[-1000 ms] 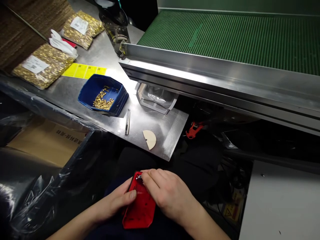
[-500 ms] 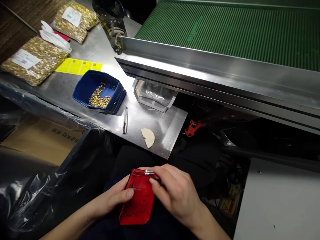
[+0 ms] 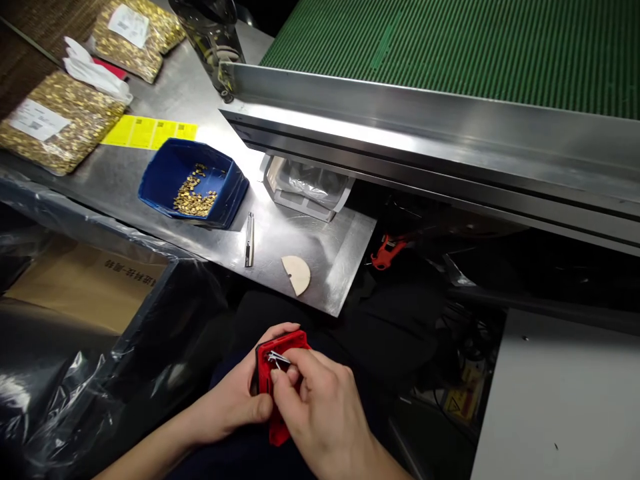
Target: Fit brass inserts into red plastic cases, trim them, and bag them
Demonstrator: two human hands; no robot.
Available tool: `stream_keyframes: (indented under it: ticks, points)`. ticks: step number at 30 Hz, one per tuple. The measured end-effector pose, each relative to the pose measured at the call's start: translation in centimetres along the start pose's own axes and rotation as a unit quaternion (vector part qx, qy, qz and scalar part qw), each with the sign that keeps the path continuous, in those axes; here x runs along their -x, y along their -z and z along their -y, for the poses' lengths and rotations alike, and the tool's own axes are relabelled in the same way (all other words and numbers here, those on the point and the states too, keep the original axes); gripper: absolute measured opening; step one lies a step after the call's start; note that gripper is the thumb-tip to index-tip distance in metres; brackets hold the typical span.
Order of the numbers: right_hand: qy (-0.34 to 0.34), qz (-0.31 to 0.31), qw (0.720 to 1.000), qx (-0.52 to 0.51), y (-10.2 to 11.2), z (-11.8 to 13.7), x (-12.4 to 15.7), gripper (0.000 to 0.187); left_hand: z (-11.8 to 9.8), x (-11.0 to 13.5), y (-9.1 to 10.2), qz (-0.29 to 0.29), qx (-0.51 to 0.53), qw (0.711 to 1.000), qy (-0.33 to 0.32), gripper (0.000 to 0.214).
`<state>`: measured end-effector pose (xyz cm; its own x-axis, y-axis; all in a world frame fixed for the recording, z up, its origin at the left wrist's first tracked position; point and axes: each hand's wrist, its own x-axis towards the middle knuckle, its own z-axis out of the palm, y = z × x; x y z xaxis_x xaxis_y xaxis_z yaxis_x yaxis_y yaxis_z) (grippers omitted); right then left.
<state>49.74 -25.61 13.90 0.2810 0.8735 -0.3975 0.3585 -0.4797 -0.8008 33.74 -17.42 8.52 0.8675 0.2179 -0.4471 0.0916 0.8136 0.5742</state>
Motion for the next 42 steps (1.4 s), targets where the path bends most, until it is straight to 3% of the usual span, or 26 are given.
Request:
stream_keyframes:
  ticks: [6, 12, 15, 18, 21, 25, 28, 30, 37, 40, 42]
  points:
    - [-0.014, 0.008, 1.0, -0.017, -0.3, -0.4, -0.1, 0.018, -0.5, 0.1, 0.0, 0.013, -0.006, 1.0, 0.017, 0.097]
    - [0.015, 0.029, 0.999, -0.026, 0.2, -0.1, 0.0, 0.019, -0.9, -0.1, -0.3, 0.005, -0.013, 1.0, 0.019, 0.096]
    - [0.025, 0.0, 0.999, -0.027, 0.6, -0.8, 0.6, 0.021, -0.7, -0.1, -0.1, 0.001, -0.003, 1.0, 0.021, 0.095]
    - [-0.014, -0.073, 0.997, -0.018, 1.5, -2.4, -0.4, 0.021, -0.4, 0.2, 0.4, -0.006, 0.028, 0.999, 0.028, 0.093]
    - [-0.03, -0.133, 0.99, 0.034, 2.1, -4.5, -4.8, 0.027, -0.1, 0.4, 0.9, -0.004, 0.088, 0.995, 0.052, 0.093]
    - [0.098, -0.217, 0.963, 0.126, 0.9, -6.9, -14.0, 0.031, 0.0, 0.7, 1.1, -0.004, 0.161, 0.986, 0.052, 0.091]
    - [0.125, -0.212, 0.949, 0.195, -0.6, -8.7, -19.1, 0.03, 0.1, 1.1, 1.1, 0.005, 0.185, 0.982, 0.034, 0.092]
    - [0.121, -0.191, 0.953, 0.2, -1.3, -9.9, -20.2, 0.028, 0.3, 1.3, 1.1, 0.013, 0.198, 0.98, 0.022, 0.093]
    - [0.098, -0.172, 0.959, 0.204, -1.2, -13.3, -16.6, 0.047, 1.1, 1.4, 1.6, 0.025, 0.235, 0.972, 0.0, 0.099]
    - [0.089, -0.188, 0.96, 0.19, -0.6, -12.7, -14.7, 0.051, 0.9, 1.2, 1.8, 0.014, 0.25, 0.968, -0.004, 0.098]
    - [0.083, -0.201, 0.966, 0.137, 0.0, -11.1, -12.5, 0.04, 0.6, 1.1, 1.8, -0.002, 0.248, 0.969, -0.011, 0.095]
